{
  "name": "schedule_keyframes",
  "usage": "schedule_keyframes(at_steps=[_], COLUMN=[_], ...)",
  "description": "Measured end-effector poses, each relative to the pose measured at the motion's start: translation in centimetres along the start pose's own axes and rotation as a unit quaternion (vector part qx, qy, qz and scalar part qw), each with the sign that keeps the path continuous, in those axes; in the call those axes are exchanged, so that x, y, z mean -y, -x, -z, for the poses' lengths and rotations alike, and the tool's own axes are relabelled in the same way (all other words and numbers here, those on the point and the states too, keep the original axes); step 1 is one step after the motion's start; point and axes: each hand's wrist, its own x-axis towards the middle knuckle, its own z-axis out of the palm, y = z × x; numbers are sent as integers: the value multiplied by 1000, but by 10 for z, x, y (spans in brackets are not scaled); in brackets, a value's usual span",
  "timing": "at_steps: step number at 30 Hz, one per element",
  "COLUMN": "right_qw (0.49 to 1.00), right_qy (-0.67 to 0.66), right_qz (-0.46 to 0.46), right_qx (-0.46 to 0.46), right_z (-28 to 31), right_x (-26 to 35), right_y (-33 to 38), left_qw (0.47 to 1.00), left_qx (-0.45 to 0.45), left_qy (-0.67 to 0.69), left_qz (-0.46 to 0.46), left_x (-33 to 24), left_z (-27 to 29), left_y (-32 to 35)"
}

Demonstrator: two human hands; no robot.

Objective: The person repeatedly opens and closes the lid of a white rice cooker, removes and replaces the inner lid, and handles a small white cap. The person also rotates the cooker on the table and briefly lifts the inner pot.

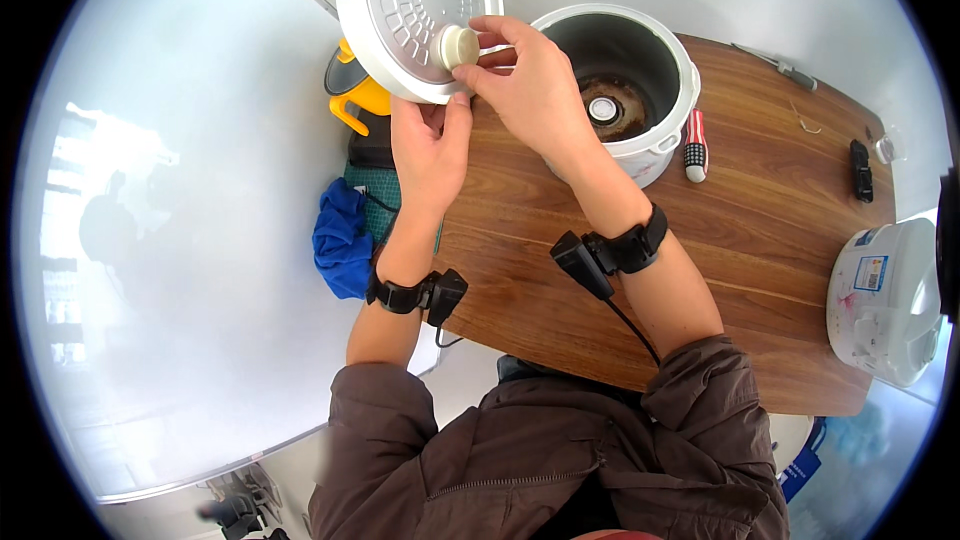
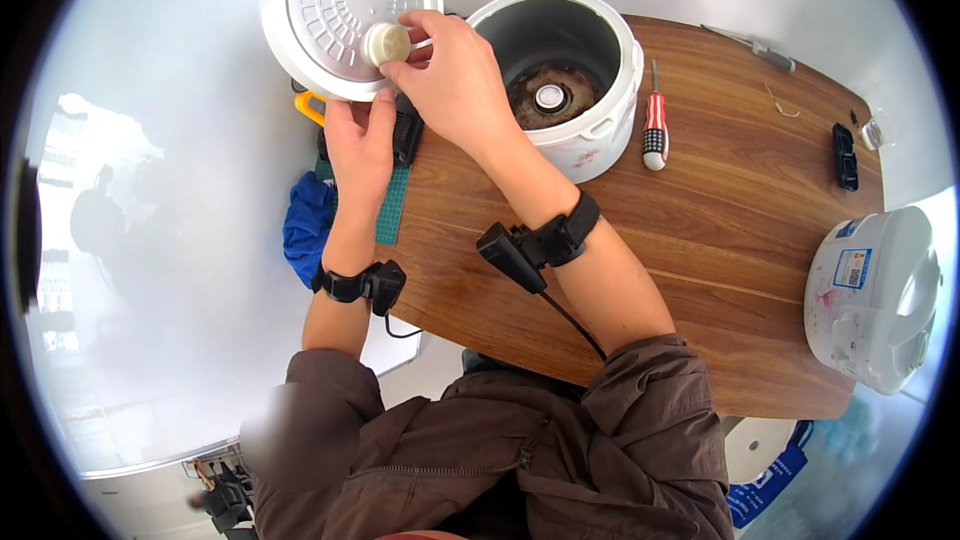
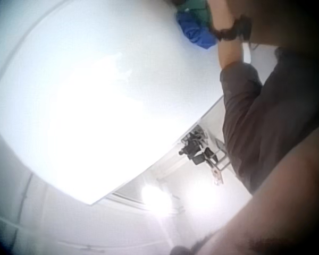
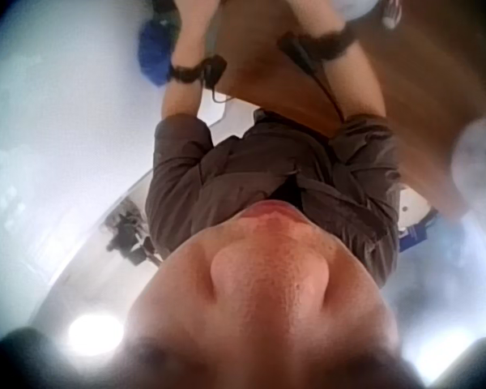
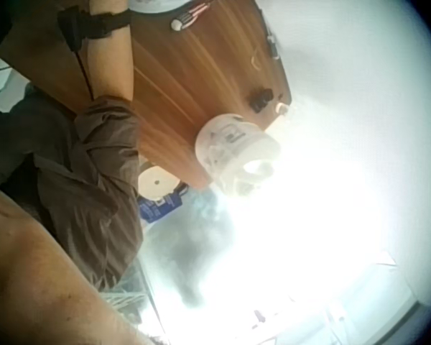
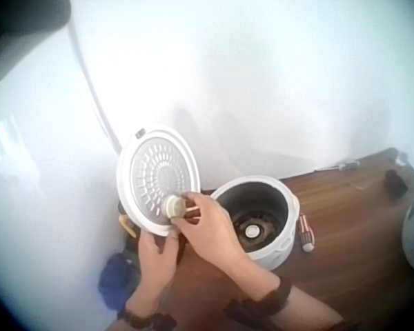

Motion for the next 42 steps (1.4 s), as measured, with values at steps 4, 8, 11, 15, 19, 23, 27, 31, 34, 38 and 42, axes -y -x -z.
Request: schedule_keyframes(at_steps=[4,8,11,15,19,23,27,31,34,38,42], right_qw=[1000,1000,1000,998,998,998,998,991,966,957,930], right_qy=[-4,10,12,24,25,15,20,-64,-211,-247,-318], right_qz=[5,25,18,43,47,24,-7,-39,-66,4,30], right_qx=[-2,-13,-18,-34,-39,-47,-62,-110,-135,-153,-184], right_z=[-1,-2,-2,-2,-3,0,3,6,11,24,45], right_x=[1,-3,0,-2,-1,0,2,-1,-2,12,37], right_y=[0,-1,0,1,3,5,4,0,-2,6,11], left_qw=[1000,1000,1000,999,999,996,994,994,997,996,992], left_qx=[5,6,6,10,8,46,38,30,30,6,42], left_qy=[-15,-3,-7,-40,-50,-75,-105,-107,-75,-81,-110], left_qz=[-2,-1,-7,-14,-19,-12,-8,-7,1,-20,-44], left_x=[-3,-2,-3,-5,-5,-3,-5,-8,-7,-8,-6], left_z=[1,0,-1,-1,-2,3,2,0,-1,-3,1], left_y=[-1,-1,-1,-1,0,-2,-1,0,-2,1,0])
